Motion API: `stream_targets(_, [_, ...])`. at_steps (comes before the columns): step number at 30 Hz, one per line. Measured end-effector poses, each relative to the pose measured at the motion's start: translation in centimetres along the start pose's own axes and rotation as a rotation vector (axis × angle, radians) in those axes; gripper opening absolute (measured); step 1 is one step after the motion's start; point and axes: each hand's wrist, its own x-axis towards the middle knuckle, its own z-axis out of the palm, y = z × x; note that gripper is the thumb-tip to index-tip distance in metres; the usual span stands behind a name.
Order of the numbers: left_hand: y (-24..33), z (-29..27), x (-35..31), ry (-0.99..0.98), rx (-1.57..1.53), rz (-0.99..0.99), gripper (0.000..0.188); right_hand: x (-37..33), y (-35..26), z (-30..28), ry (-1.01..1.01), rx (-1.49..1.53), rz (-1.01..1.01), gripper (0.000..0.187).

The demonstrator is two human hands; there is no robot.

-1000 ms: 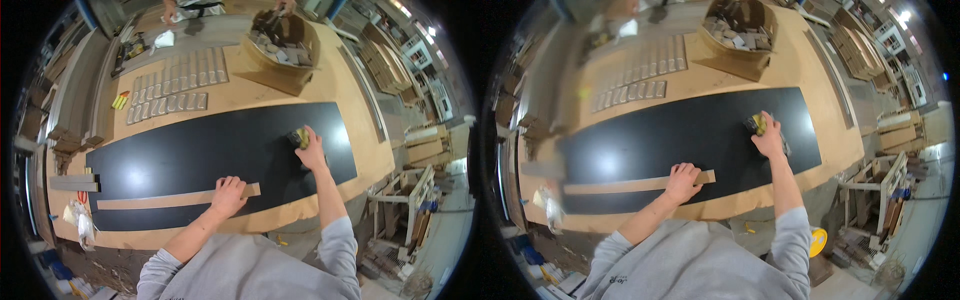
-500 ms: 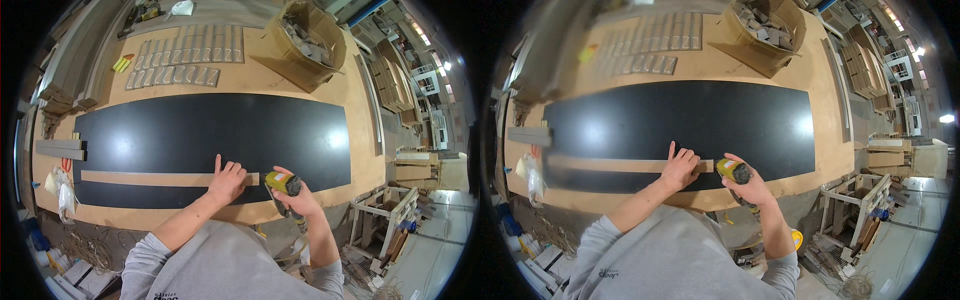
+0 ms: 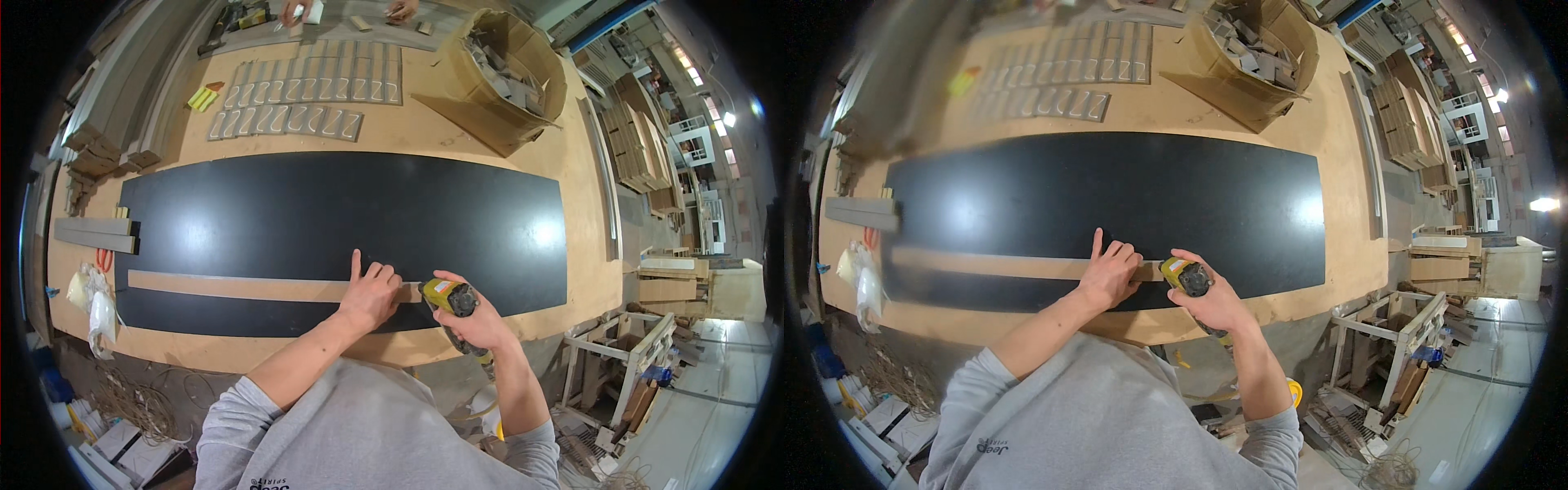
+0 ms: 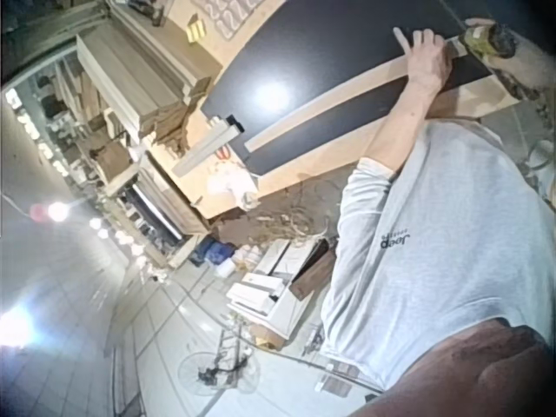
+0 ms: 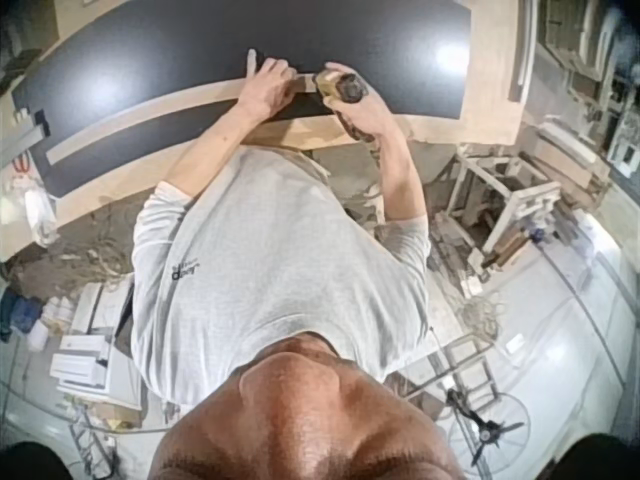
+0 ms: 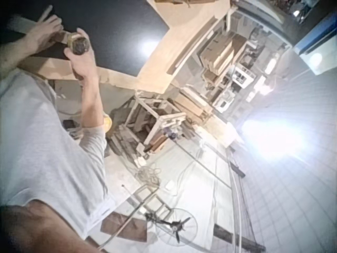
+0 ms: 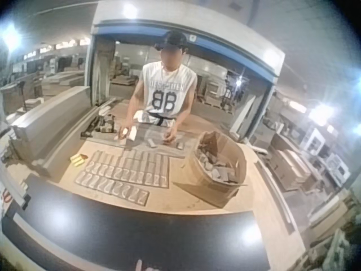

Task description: Assembling wooden blocks onto long strips using a pneumatic nail gun and glue.

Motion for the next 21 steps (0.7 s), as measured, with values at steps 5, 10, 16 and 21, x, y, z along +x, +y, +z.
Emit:
stream_targets(5, [-0.1,-0.4,0.0,-0.072,-0.005,-0.014,0.042,-1.0,-0.6,-0.2,-0.037,0.073,0.141,0.071])
stream_targets(10, [-0.1,-0.1,0.0,-0.057,0.019,-0.005,0.047,-1.9,0.7,0.4,-0.024,-0.022,-0.001,0.071])
stream_targets(16, [-0.2,0.0,0.0,-0.040,0.040,0.011,0.050,-2.0,0.4,0.2,-0.055,-0.026,0.097,0.072])
stream_targets(21, [-0.2,-0.2,0.1,-0.038,0.058,0.022,0.050,-2.0,0.3,0.4,-0.049,-0.080,0.073,0.075])
